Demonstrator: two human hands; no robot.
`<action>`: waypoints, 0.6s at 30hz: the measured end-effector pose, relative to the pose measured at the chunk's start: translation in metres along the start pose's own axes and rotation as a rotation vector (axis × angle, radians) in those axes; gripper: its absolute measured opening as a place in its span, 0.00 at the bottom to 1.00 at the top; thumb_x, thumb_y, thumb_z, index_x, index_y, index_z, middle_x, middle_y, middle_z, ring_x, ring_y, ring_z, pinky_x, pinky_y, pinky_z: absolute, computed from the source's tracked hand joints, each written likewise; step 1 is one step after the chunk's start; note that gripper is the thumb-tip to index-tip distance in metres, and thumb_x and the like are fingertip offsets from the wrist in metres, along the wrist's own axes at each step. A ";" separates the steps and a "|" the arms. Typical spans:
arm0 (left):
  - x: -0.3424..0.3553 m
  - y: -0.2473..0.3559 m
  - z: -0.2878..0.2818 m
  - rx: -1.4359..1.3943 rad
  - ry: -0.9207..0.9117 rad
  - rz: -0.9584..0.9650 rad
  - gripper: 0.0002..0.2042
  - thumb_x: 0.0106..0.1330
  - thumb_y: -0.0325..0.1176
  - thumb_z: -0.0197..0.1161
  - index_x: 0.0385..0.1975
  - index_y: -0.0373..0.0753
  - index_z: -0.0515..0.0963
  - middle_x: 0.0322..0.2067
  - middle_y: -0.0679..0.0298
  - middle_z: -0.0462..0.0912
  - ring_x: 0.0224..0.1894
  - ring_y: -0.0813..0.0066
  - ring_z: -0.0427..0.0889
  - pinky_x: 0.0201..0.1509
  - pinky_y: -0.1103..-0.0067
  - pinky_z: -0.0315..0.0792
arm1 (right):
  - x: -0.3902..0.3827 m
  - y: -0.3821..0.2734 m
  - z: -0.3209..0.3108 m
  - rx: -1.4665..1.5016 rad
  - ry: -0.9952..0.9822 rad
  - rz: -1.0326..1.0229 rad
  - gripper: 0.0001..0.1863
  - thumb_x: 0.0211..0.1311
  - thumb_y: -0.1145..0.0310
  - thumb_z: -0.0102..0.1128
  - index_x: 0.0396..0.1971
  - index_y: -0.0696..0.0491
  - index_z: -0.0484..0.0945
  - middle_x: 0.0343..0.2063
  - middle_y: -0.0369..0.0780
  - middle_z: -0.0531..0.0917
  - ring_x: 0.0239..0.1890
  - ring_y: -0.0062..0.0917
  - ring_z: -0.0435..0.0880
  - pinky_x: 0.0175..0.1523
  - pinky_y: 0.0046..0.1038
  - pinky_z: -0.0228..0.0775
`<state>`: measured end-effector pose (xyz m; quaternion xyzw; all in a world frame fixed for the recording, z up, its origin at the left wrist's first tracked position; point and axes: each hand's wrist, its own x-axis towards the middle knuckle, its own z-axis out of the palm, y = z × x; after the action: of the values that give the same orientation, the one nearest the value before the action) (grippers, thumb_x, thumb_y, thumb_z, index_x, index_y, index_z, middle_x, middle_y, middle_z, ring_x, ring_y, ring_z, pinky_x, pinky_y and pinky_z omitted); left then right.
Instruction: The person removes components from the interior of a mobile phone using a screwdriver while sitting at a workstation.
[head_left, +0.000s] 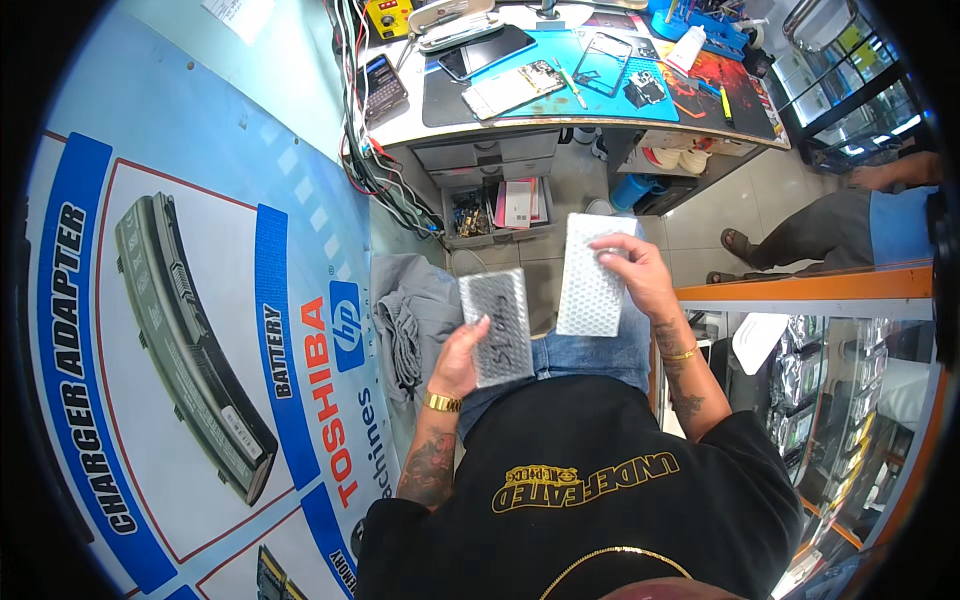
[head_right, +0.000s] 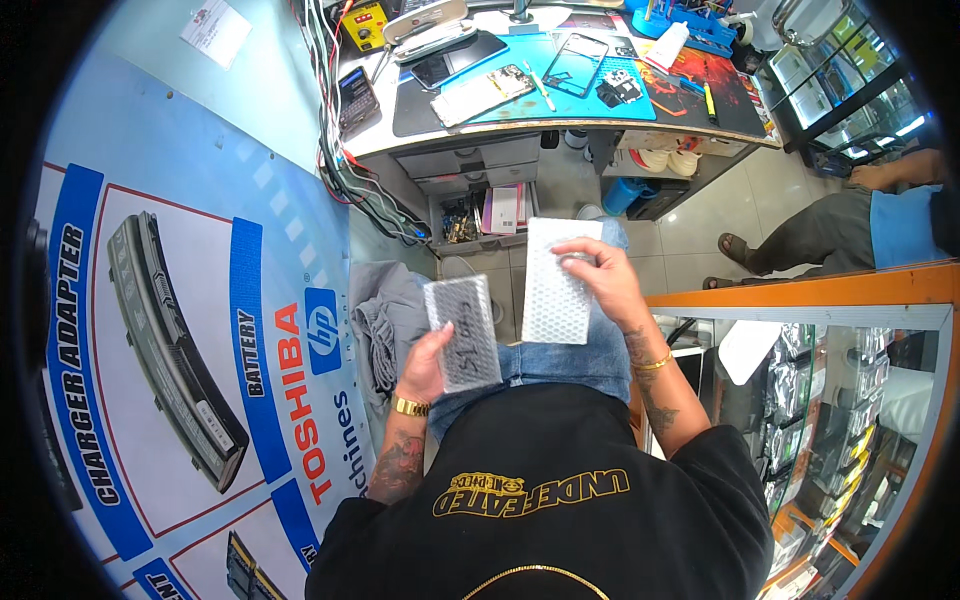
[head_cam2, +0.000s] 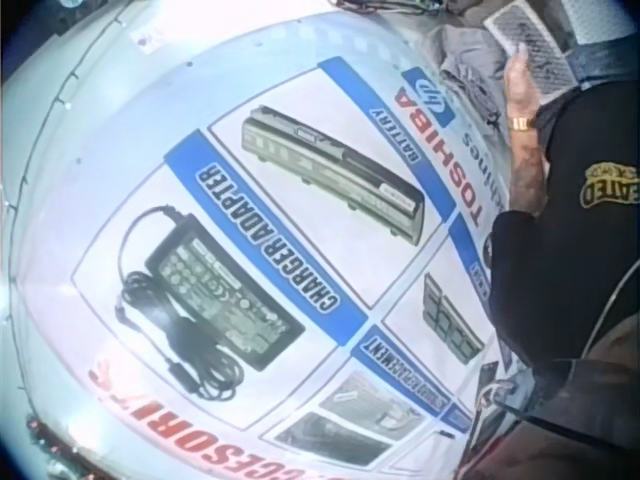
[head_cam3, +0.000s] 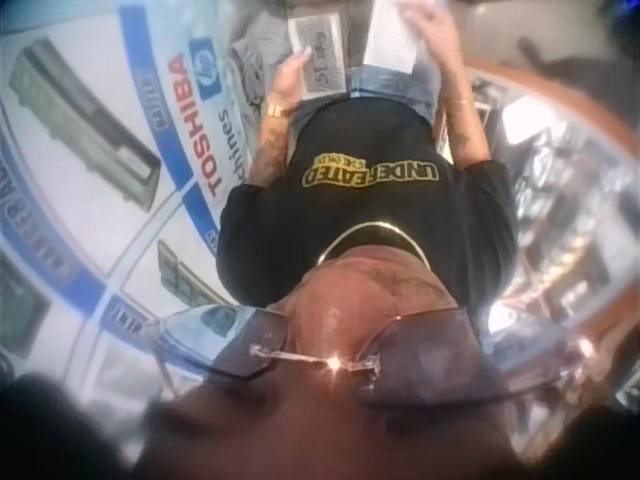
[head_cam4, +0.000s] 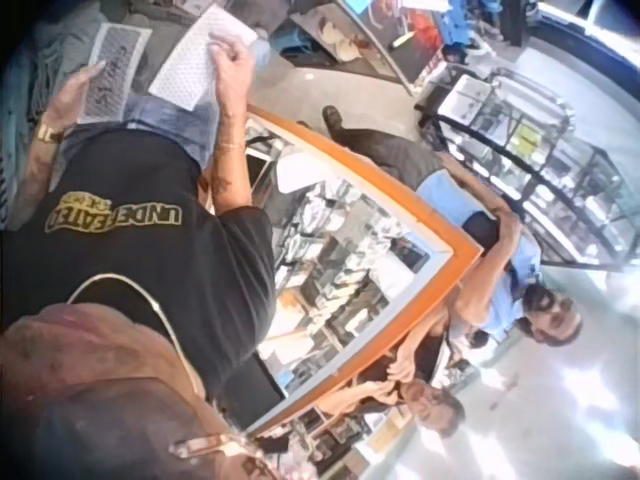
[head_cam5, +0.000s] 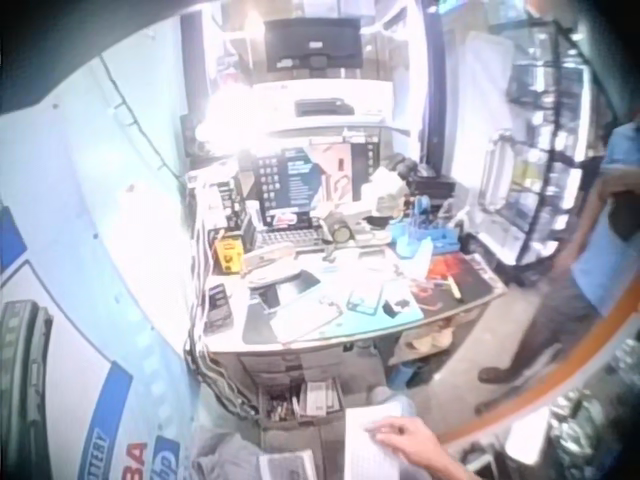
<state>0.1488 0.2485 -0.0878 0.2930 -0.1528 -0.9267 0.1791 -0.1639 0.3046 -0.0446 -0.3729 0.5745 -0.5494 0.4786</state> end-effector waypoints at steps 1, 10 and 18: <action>0.005 0.003 -0.003 0.072 0.073 0.094 0.17 0.73 0.33 0.56 0.57 0.32 0.72 0.49 0.58 0.82 0.48 0.69 0.83 0.55 0.70 0.78 | 0.000 0.001 0.000 -0.002 -0.001 -0.001 0.12 0.62 0.74 0.63 0.45 0.59 0.83 0.43 0.37 0.85 0.44 0.20 0.82 0.53 0.21 0.72; 0.049 0.002 0.041 0.064 0.081 0.226 0.17 0.71 0.29 0.56 0.58 0.33 0.71 0.53 0.61 0.80 0.52 0.73 0.80 0.59 0.75 0.72 | 0.009 0.047 0.062 0.290 0.041 0.054 0.50 0.56 0.84 0.63 0.75 0.56 0.42 0.56 0.43 0.77 0.54 0.23 0.77 0.58 0.24 0.71; 0.081 -0.040 0.028 0.361 0.261 0.329 0.17 0.68 0.27 0.58 0.56 0.32 0.71 0.50 0.61 0.80 0.50 0.75 0.80 0.54 0.76 0.74 | -0.014 0.086 0.070 0.542 0.004 0.335 0.30 0.67 0.75 0.55 0.68 0.55 0.59 0.56 0.41 0.78 0.53 0.24 0.80 0.54 0.25 0.75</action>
<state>0.0602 0.2545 -0.1207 0.4085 -0.3368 -0.7971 0.2904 -0.0842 0.3090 -0.1235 -0.1310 0.4614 -0.5967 0.6434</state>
